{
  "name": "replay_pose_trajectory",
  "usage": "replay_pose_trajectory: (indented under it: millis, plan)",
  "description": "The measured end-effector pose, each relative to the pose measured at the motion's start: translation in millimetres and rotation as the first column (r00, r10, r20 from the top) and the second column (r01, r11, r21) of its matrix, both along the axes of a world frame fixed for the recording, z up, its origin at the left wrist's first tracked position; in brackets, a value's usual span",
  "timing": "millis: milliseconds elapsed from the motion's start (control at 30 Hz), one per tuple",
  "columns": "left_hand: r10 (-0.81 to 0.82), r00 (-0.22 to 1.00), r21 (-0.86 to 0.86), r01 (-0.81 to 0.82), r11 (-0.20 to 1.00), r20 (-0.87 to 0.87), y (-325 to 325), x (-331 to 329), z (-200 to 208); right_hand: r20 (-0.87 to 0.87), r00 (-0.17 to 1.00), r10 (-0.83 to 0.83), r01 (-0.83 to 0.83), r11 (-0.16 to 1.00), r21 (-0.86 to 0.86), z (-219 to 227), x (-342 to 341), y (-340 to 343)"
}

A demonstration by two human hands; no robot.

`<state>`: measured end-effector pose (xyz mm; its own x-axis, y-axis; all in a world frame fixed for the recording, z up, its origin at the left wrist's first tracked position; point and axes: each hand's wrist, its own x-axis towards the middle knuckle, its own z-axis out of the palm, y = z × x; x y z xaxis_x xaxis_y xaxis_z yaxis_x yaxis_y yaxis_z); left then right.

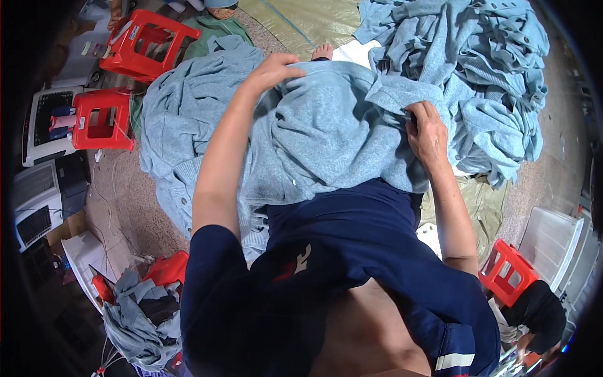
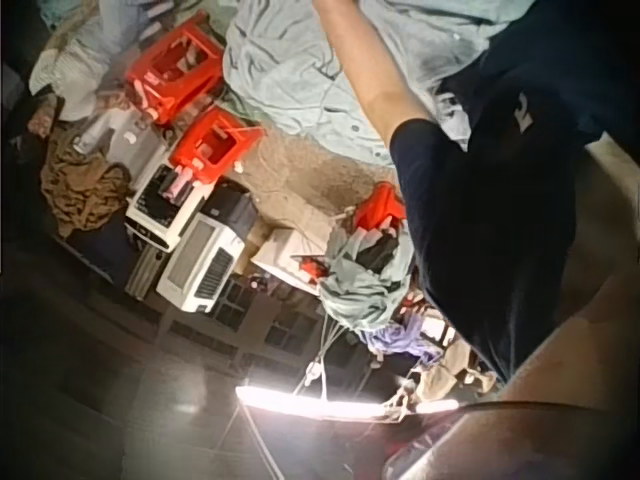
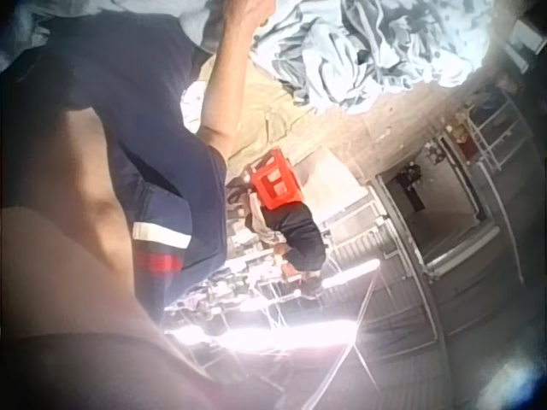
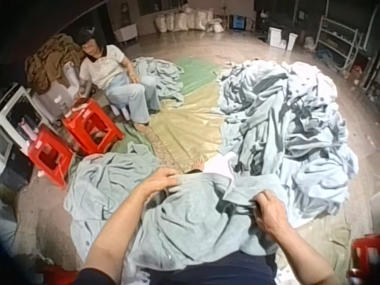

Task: The recorder is using thread snips to remove excess threads from blue knit sweaters in a factory setting.

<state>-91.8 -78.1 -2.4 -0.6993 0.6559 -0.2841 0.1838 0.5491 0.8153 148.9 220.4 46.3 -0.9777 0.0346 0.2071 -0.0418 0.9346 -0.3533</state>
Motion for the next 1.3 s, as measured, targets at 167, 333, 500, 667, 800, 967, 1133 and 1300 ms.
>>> replay_pose_trajectory:
  millis: [167, 333, 500, 667, 800, 967, 1133, 1300]
  plan:
    - [0.193, 0.978, 0.15, -0.203, 0.968, 0.077, -58.6, 42.1, 68.2, 0.032, 0.991, -0.132, 0.134, 0.92, -0.368, -1.6, -4.5, 10.7]
    - [0.187, 0.982, 0.323, -0.188, 0.928, 0.034, -44.4, 108.3, 124.7, -0.186, 0.928, 0.323, -0.366, 0.884, -0.291, 81.6, 3.0, -16.3]
    - [-0.142, 0.908, 0.293, 0.271, 0.917, -0.394, 16.2, 163.8, 156.8, -0.105, 0.789, 0.605, -0.577, 0.671, -0.466, 90.5, -4.9, -71.7]
    - [-0.005, 1.0, 0.238, 0.002, 0.971, 0.011, -13.2, 144.8, 120.8, 0.031, 0.902, 0.431, -0.268, 0.615, -0.741, 71.4, -5.0, -40.2]
    - [0.089, 0.985, 0.219, -0.12, 0.968, 0.148, -30.9, 139.8, 102.1, 0.103, 0.92, 0.378, -0.147, 0.576, -0.804, 58.6, -6.1, -29.7]
    - [0.16, 0.967, 0.16, -0.193, 0.968, 0.197, -56.3, 126.1, 92.8, 0.121, 0.952, 0.281, -0.034, 0.491, -0.87, 42.9, -11.3, -11.1]
    - [0.241, 0.957, 0.127, -0.263, 0.956, 0.162, -75.6, 119.9, 88.7, 0.187, 0.97, 0.158, 0.092, 0.472, -0.877, 27.7, -14.8, -0.2]
    - [0.275, 0.95, 0.095, -0.291, 0.952, 0.147, -96.7, 113.7, 88.4, 0.231, 0.972, 0.042, 0.202, 0.348, -0.915, 13.0, -19.4, 8.8]
